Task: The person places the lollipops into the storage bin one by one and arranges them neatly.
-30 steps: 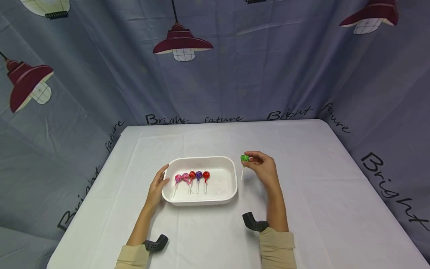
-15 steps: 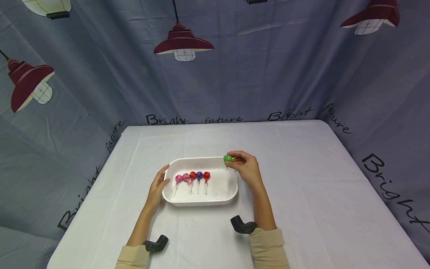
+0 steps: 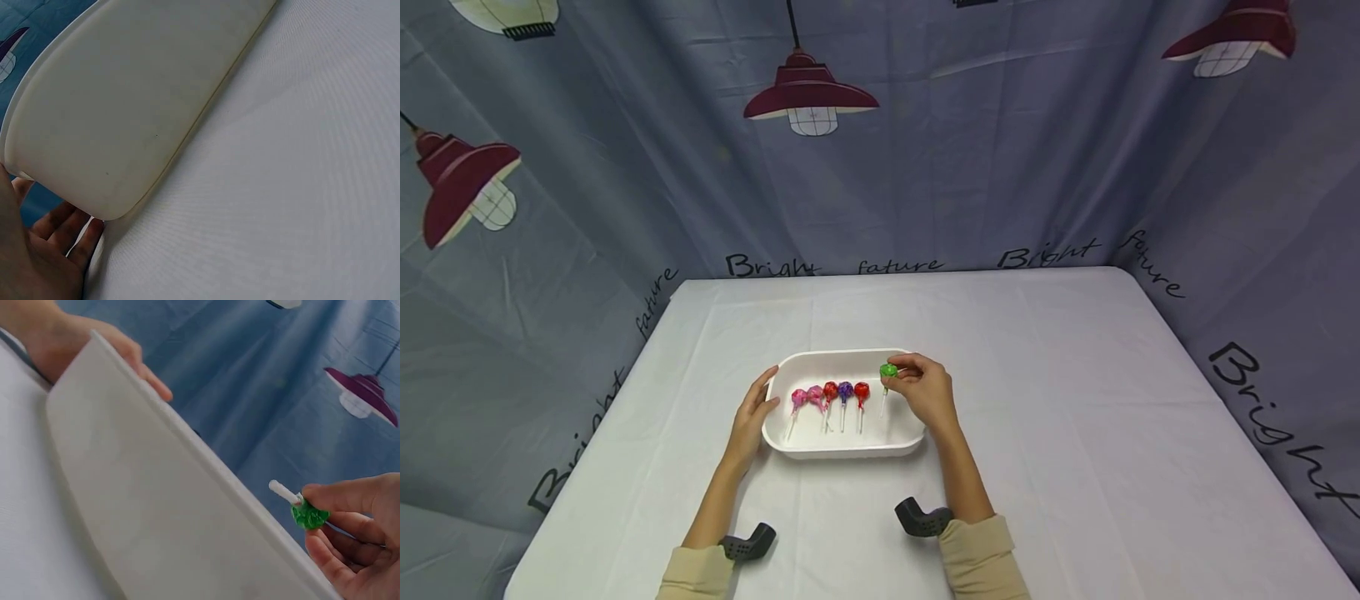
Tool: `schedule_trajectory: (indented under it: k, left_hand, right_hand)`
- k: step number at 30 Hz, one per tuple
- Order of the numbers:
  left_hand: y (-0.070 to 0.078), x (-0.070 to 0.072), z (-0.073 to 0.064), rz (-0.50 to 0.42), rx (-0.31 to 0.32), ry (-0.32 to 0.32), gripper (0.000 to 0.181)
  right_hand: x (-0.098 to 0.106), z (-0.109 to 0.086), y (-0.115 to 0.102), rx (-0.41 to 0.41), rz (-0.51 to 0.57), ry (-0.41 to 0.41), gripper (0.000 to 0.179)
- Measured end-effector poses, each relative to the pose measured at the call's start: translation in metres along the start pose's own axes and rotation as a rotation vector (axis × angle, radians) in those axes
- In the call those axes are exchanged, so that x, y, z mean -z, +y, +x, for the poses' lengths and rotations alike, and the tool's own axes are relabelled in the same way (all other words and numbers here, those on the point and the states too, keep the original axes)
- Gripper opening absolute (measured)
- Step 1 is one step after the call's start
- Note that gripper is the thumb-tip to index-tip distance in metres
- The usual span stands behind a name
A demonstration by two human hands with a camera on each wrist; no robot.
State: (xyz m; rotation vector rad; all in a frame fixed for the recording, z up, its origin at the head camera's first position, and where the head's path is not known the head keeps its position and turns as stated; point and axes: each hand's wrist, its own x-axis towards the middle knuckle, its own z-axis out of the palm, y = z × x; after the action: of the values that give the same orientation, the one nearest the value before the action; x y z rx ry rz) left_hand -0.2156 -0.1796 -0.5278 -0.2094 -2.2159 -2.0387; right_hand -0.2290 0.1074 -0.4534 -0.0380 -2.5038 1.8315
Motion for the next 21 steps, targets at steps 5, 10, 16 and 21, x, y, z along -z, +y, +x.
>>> schedule_trajectory:
  k: [5, 10, 16, 21]
  left_hand:
    - [0.015, -0.002, -0.004, -0.015, 0.013, -0.011, 0.047]
    - [0.024, -0.003, -0.006, -0.018, 0.017, -0.014, 0.049]
    - [0.004, -0.001, 0.0, 0.008, 0.015, 0.004, 0.049]
    - [0.001, 0.0, 0.001, 0.005, 0.027, 0.001, 0.048]
  right_hand:
    - [-0.008, 0.0, 0.003, 0.055, -0.051, 0.006, 0.03]
    - [-0.015, 0.002, 0.001, 0.071, -0.092, 0.026, 0.029]
    - [-0.026, 0.005, 0.006, 0.058, -0.077, 0.036, 0.028]
    - [-0.032, 0.007, 0.009, 0.047, -0.094, 0.05, 0.028]
